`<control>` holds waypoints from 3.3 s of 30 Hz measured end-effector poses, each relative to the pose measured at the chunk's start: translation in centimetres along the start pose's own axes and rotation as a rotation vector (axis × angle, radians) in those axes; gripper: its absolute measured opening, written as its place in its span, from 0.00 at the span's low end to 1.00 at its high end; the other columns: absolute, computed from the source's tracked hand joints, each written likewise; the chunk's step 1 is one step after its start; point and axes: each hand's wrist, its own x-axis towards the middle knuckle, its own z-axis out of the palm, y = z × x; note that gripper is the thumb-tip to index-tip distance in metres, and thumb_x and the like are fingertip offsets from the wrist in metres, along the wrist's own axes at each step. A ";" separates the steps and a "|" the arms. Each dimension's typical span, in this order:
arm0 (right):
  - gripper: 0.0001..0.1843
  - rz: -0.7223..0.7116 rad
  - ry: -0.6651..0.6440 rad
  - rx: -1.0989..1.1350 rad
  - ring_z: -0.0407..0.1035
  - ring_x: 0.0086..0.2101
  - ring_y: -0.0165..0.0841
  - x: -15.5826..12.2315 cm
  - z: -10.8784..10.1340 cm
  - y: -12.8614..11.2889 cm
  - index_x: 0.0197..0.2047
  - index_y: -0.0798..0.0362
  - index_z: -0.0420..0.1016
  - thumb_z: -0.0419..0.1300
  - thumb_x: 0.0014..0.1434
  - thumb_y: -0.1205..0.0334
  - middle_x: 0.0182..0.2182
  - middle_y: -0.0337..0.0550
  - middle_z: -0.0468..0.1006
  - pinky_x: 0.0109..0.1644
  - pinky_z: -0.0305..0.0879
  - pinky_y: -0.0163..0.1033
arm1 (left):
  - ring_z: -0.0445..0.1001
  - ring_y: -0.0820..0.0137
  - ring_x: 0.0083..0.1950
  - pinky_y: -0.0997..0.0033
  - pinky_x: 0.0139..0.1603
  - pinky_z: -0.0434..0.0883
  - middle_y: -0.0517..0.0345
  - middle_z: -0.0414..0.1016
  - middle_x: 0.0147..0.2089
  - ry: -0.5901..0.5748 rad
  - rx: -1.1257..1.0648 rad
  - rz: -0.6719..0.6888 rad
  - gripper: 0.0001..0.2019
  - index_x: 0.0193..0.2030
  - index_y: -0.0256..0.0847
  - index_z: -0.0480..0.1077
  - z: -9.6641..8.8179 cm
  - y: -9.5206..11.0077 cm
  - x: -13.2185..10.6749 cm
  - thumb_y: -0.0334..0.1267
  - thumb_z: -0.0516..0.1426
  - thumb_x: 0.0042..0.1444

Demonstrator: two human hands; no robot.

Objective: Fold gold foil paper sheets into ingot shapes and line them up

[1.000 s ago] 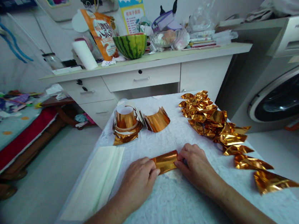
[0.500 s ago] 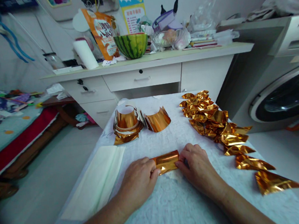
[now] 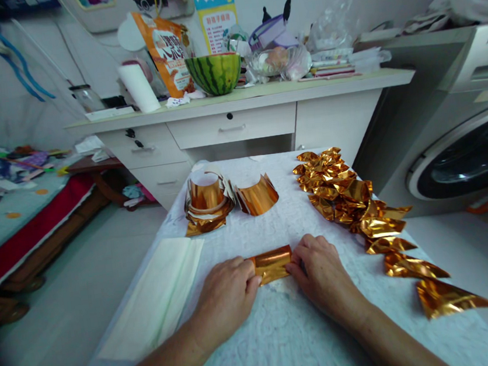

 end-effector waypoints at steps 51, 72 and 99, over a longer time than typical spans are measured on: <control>0.14 -0.038 0.000 -0.146 0.62 0.37 0.42 -0.2 0.8 -4.0 0.34 0.52 0.69 0.59 0.59 0.49 0.34 0.45 0.70 0.41 0.54 0.46 | 0.66 0.64 0.46 0.63 0.46 0.58 0.60 0.69 0.39 0.066 -0.303 0.070 0.04 0.32 0.42 0.69 0.1 -1.8 0.3 0.34 0.61 0.54; 0.06 0.033 0.046 -0.166 0.63 0.37 0.41 -0.7 0.1 -1.3 0.35 0.48 0.70 0.62 0.57 0.56 0.35 0.44 0.69 0.39 0.55 0.43 | 0.64 0.65 0.48 0.63 0.47 0.57 0.61 0.68 0.41 -0.011 -0.316 0.043 0.02 0.34 0.44 0.69 -0.2 -1.9 0.2 0.35 0.59 0.54; 0.13 -0.081 0.105 0.075 0.63 0.44 0.43 -0.5 -1.0 0.4 0.48 0.50 0.68 0.60 0.59 0.60 0.43 0.48 0.70 0.46 0.61 0.48 | 0.64 0.64 0.47 0.64 0.46 0.57 0.60 0.69 0.41 -0.007 -0.305 0.077 0.02 0.34 0.43 0.68 -0.5 -2.1 0.3 0.34 0.59 0.54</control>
